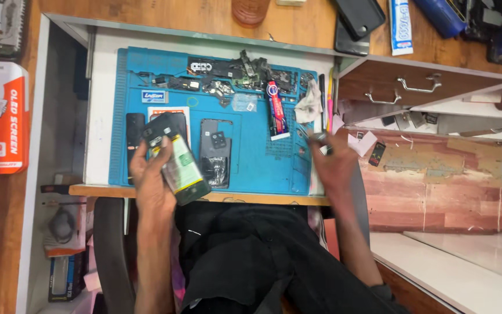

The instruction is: The person cleans the interior of a disassembled smartphone frame with a brush and a cloth, then reassembles the device by attaching the screen and back cover. The person tests the touchscreen and power button, then places the phone on the workbench.

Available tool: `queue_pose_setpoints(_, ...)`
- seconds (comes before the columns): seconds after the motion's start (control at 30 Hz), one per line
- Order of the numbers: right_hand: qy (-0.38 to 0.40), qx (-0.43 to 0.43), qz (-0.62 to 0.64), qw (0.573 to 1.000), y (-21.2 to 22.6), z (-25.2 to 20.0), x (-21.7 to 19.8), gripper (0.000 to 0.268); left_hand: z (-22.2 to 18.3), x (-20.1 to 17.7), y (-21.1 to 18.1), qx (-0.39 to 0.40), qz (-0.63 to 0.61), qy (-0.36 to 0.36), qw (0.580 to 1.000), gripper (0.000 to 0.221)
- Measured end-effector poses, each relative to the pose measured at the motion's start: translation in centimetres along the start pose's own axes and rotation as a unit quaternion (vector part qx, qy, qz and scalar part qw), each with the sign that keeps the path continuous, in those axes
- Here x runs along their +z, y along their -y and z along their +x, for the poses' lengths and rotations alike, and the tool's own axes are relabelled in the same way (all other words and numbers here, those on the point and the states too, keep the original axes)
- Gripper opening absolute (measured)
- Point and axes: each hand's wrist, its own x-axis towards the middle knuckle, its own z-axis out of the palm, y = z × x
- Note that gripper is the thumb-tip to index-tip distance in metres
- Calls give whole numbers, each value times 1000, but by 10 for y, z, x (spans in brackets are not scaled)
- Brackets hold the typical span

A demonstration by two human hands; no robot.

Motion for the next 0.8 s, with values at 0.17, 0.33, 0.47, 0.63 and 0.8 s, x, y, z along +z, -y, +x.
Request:
queue_pose_setpoints(0.17,-67,154,82,982,-64,13,-25,39,2,5,7,-8,-13,23,1000,31)
queue_pose_setpoints(0.33,-63,183,130,972,-59,13,-30,55,-10,-9,-19,20,-59,25,998,25)
queue_pose_setpoints(0.47,-27,174,154,972,-37,15,-33,47,-28,-31,-43,26,-146,-5,989,19)
queue_pose_setpoints(0.63,7,192,217,957,-17,15,-29,38,-45,-67,-52,40,-273,-48,960,15)
queue_pose_setpoints(0.8,80,281,445,846,-7,21,-23,29,-48,-79,-45,66,-208,-19,976,24)
